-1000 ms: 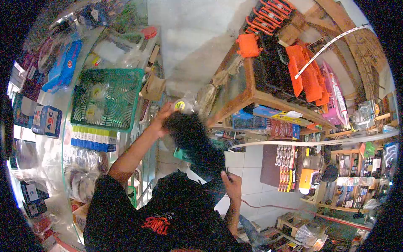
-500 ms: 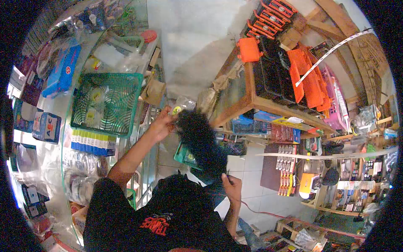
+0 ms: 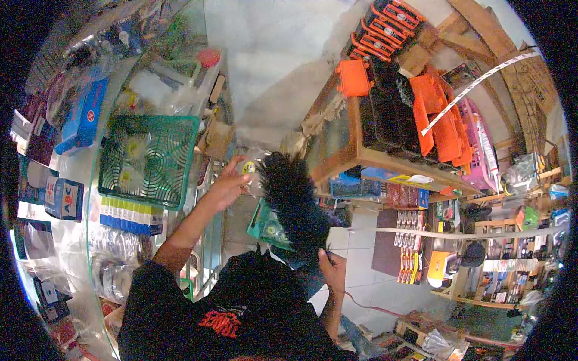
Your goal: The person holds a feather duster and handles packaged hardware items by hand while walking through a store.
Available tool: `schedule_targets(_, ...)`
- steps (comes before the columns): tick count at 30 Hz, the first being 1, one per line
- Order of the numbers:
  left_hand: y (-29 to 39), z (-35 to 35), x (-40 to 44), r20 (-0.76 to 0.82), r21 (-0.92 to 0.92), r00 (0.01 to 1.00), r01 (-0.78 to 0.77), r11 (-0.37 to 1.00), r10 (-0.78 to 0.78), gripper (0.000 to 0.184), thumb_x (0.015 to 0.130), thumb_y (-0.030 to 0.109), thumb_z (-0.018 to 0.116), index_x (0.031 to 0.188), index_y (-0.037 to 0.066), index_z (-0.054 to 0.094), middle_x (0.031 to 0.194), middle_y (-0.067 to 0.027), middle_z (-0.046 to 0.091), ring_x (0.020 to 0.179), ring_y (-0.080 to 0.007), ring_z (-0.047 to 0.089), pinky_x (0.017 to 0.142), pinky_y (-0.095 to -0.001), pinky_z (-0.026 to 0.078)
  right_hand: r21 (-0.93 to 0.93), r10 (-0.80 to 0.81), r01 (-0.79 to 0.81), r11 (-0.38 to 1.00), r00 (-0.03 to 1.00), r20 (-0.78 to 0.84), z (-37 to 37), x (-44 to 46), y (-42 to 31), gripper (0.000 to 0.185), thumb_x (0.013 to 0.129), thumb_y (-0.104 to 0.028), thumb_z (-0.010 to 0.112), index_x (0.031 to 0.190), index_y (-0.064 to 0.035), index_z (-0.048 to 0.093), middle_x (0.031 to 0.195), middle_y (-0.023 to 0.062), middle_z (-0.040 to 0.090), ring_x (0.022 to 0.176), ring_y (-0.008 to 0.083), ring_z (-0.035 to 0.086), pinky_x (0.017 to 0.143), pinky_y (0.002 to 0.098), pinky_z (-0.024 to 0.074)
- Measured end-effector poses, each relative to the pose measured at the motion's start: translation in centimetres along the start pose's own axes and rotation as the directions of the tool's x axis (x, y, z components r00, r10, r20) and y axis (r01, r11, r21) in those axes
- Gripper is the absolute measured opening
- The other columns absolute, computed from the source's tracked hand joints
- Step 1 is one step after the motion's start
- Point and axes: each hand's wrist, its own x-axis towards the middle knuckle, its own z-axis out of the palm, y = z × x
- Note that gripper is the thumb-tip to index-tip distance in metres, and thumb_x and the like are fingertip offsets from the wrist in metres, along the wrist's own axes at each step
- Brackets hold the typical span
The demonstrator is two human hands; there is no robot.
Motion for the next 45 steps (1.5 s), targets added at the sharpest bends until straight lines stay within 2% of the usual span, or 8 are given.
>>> schedule_targets(3,0.8,0.4,0.2,0.101,0.071,0.995,-0.028,0.997,0.021,0.069,0.079,0.005,0.07,0.138,0.018,0.037,0.088,-0.0017,0.063,0.084,-0.0144,0.062,0.068,-0.0281,0.051,-0.038,-0.025,0.027,0.999,0.999,0.046,-0.1,0.5,-0.9,0.046,0.092,-0.027,0.062,0.054,-0.0068,0.047,0.051,-0.0039,0.044,0.046,0.0041,0.036,0.043,0.0238,0.0258)
schedule_targets(17,1.5,1.3,-0.2,-0.024,0.057,0.999,0.031,0.998,-0.029,0.059,0.082,0.003,0.066,0.134,0.016,0.04,0.089,-0.0027,0.062,0.08,-0.0151,0.062,0.075,-0.0331,0.051,0.034,0.016,-0.019,0.999,0.998,0.066,0.0,2.0,-0.7,0.044,0.093,-0.026,0.061,0.055,-0.0077,0.048,0.051,-0.0029,0.046,0.045,0.0047,0.038,0.042,0.0233,0.0264)
schedule_targets(20,1.0,-1.0,0.2,0.213,-0.039,0.976,-0.03,0.999,0.038,0.056,0.086,0.006,0.066,0.134,0.015,0.038,0.096,-0.0045,0.061,0.085,-0.0164,0.061,0.075,-0.0337,0.051,0.012,-0.04,0.04,0.999,0.998,0.056,-0.2,2.4,0.4,0.043,0.093,-0.025,0.061,0.056,-0.008,0.047,0.049,-0.0029,0.043,0.044,0.0046,0.036,0.041,0.0233,0.0251)
schedule_targets(26,1.4,0.8,-0.1,-0.035,0.138,0.998,0.061,0.988,-0.057,0.048,0.089,0.008,0.062,0.131,0.014,0.04,0.111,-0.007,0.062,0.1,-0.0186,0.06,0.081,-0.0356,0.049,0.27,0.034,-0.016,0.963,0.997,-0.062,0.8,1.3,-0.7,0.043,0.094,-0.025,0.059,0.057,-0.0092,0.044,0.049,-0.0035,0.04,0.041,0.0047,0.032,0.039,0.0241,0.0226)
schedule_targets(33,1.2,0.3,-0.4,0.255,-0.132,0.965,0.091,0.987,-0.055,0.04,0.096,0.03,0.051,0.131,0.01,0.048,0.122,-0.0056,0.059,0.103,-0.0181,0.059,0.092,-0.0373,0.045,0.08,0.002,-0.012,0.997,0.993,0.117,1.6,0.6,0.6,0.044,0.095,-0.025,0.058,0.056,-0.0098,0.043,0.049,-0.0041,0.04,0.043,0.0041,0.032,0.04,0.0238,0.0223)
schedule_targets(36,0.4,-1.1,-0.3,0.105,-0.239,0.953,0.303,0.922,-0.286,0.039,0.091,0.029,0.059,0.126,0.011,0.054,0.12,-0.0056,0.061,0.107,-0.024,0.058,0.095,-0.0436,0.045,0.086,0.0,-0.011,0.996,0.992,0.13,2.7,0.3,0.2,0.045,0.095,-0.026,0.059,0.056,-0.0096,0.044,0.05,-0.0042,0.041,0.045,0.0036,0.034,0.041,0.0233,0.0233)
schedule_targets(40,-1.7,-1.5,0.2,-0.024,-0.066,0.985,0.171,0.983,-0.173,0.048,0.095,0.049,0.044,0.122,0.011,0.057,0.117,-0.0071,0.062,0.108,-0.0262,0.058,0.096,-0.0467,0.044,0.066,0.009,-0.017,0.998,0.992,0.125,3.7,0.1,0.3,0.045,0.095,-0.028,0.059,0.056,-0.0093,0.044,0.051,-0.0042,0.042,0.045,0.0035,0.035,0.041,0.0235,0.0243)
schedule_targets(45,0.9,2.4,0.0,-0.038,-0.286,0.977,0.189,0.939,-0.208,0.065,0.093,0.062,0.033,0.128,0.011,0.054,0.113,-0.0079,0.064,0.104,-0.0286,0.06,0.095,-0.0475,0.044,0.027,-0.014,0.012,1.0,0.997,0.073,3.9,0.4,1.3,0.046,0.095,-0.03,0.058,0.056,-0.0096,0.044,0.052,-0.0045,0.043,0.044,0.0036,0.034,0.041,0.0236,0.0249)
